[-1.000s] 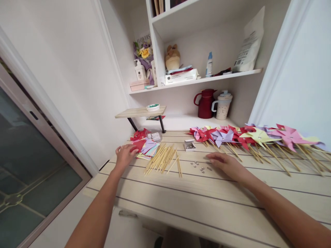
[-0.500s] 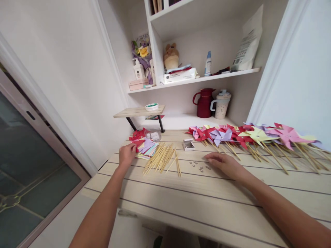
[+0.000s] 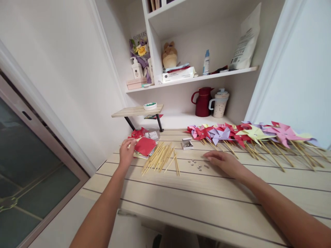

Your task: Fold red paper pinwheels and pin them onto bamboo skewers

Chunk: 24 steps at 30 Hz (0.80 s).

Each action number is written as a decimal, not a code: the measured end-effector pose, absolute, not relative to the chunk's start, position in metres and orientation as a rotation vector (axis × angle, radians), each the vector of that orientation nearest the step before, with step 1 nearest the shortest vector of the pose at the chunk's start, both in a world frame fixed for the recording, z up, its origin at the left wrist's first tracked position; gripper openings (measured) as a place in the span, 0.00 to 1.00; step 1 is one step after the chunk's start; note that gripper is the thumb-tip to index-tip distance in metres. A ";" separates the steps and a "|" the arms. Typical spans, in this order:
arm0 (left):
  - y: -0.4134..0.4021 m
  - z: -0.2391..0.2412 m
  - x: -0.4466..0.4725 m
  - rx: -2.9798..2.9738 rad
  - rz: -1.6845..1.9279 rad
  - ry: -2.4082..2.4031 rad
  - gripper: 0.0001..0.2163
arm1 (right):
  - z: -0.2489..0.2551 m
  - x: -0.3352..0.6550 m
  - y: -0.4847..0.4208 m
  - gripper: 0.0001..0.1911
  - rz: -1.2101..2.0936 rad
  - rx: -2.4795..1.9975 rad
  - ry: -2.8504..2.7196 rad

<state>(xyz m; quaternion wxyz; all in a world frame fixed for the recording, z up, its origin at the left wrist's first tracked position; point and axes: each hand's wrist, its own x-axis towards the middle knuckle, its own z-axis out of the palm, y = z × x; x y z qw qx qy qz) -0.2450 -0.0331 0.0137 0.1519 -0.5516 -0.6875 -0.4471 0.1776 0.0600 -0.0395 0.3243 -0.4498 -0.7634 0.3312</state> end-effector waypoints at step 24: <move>-0.041 -0.007 -0.207 -1.817 -0.695 -1.971 0.11 | -0.035 0.176 0.055 0.13 0.875 -1.138 -2.036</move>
